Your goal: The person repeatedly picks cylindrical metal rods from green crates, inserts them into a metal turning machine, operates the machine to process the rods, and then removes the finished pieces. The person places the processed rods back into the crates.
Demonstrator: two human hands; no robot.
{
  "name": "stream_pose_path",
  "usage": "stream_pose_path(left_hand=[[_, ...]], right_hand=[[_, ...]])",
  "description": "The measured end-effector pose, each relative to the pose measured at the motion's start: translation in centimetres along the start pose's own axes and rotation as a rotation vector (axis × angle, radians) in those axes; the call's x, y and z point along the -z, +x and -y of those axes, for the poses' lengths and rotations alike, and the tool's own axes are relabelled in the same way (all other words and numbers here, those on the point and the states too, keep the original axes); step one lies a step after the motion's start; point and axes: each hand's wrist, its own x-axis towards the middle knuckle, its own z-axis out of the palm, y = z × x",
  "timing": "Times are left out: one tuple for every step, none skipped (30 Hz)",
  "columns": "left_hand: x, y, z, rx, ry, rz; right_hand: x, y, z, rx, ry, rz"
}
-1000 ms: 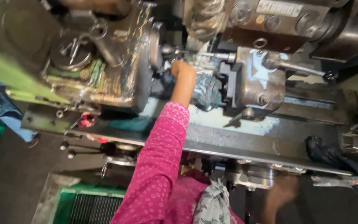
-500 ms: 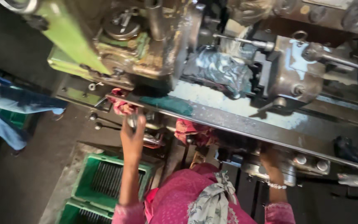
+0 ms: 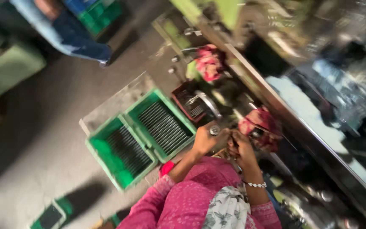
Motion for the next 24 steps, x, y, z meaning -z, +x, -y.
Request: stream_pose_path(left_hand=[[1.2, -0.2, -0.3, -0.119, 0.008, 0.001], [2.5, -0.4, -0.6, -0.236, 0.021, 0.004], [3.7, -0.5, -0.7, -0.315, 0.131, 0.049], [5.1, -0.7, -0.6, -0.388, 0.244, 0.094], [6.0, -1.0, -0.3, -0.462, 0.356, 0.151], [6.7, -1.1, 0.0, -0.536, 0.409, 0.161], [7.2, -1.3, 0.4, -0.609, 0.458, 0.180], [7.5, -1.6, 0.7, -0.681, 0.508, 0.199], [7.8, -2.1, 1.1, -0.654, 0.463, 0.135], [7.9, -2.6, 1.4, -0.629, 0.418, 0.071], [8.1, -2.9, 1.6, -0.607, 0.374, 0.010], [8.3, -3.1, 1.9, -0.603, 0.399, -0.010], [8.4, -3.6, 2.0, -0.594, 0.421, -0.024], [8.4, -3.9, 2.1, -0.584, 0.443, -0.039], [8.4, -4.2, 2.3, -0.586, 0.469, -0.064], [8.5, -4.1, 2.5, -0.588, 0.497, -0.089], [8.6, -3.9, 2.6, -0.591, 0.524, -0.112], [8.7, -3.6, 2.8, -0.593, 0.524, -0.132], [8.8, -3.3, 3.1, -0.591, 0.523, -0.152], [8.7, -3.2, 3.4, -0.590, 0.522, -0.172], [8.7, -3.0, 3.7, -0.541, 0.558, -0.183], [8.5, -2.8, 4.1, -0.491, 0.594, -0.193], [8.2, -2.8, 4.7, -0.440, 0.629, -0.201], [7.8, -2.6, 5.2, -0.227, 0.541, -0.216]], right_hand=[[-0.3, 0.1, 0.2, -0.013, 0.033, 0.032], [-0.5, 0.4, 0.5, -0.117, -0.036, 0.045], [-0.5, 0.8, 0.6, -0.213, -0.101, 0.052], [-0.3, 1.3, 0.7, -0.308, -0.169, 0.059], [0.0, 1.7, 0.6, -0.324, -0.175, 0.203], [0.4, 2.1, 0.3, -0.340, -0.180, 0.347], [0.7, 2.3, -0.1, -0.356, -0.177, 0.482], [1.0, 2.6, -0.6, -0.375, -0.221, 0.458], [1.0, 3.0, -1.1, -0.393, -0.265, 0.435], [0.8, 3.5, -1.5, -0.410, -0.308, 0.412], [0.5, 3.9, -2.0, -0.441, -0.296, 0.350], [0.0, 4.5, -2.4, -0.472, -0.284, 0.287], [-0.4, 4.4, -3.0, -0.506, -0.269, 0.218], [-0.9, 4.4, -3.7, -0.503, -0.328, 0.125], [-1.5, 4.4, -4.7, -0.502, -0.386, 0.029], [-1.9, 4.3, -5.4, -0.499, -0.444, -0.067], [-2.2, 3.8, -6.1, -0.411, -0.453, -0.023], [-2.7, 3.2, -7.1, -0.324, -0.460, 0.023], [-2.9, 2.3, -8.0, -0.241, -0.465, 0.069], [-3.3, 1.8, -8.8, -0.256, -0.380, 0.130], [-4.0, 1.8, -9.6, -0.264, -0.294, 0.189], [-4.8, 1.7, -10.2, -0.269, -0.207, 0.247], [-5.6, 1.9, -10.5, -0.179, -0.207, 0.148], [-6.5, 2.4, -10.7, -0.091, -0.208, 0.048]])
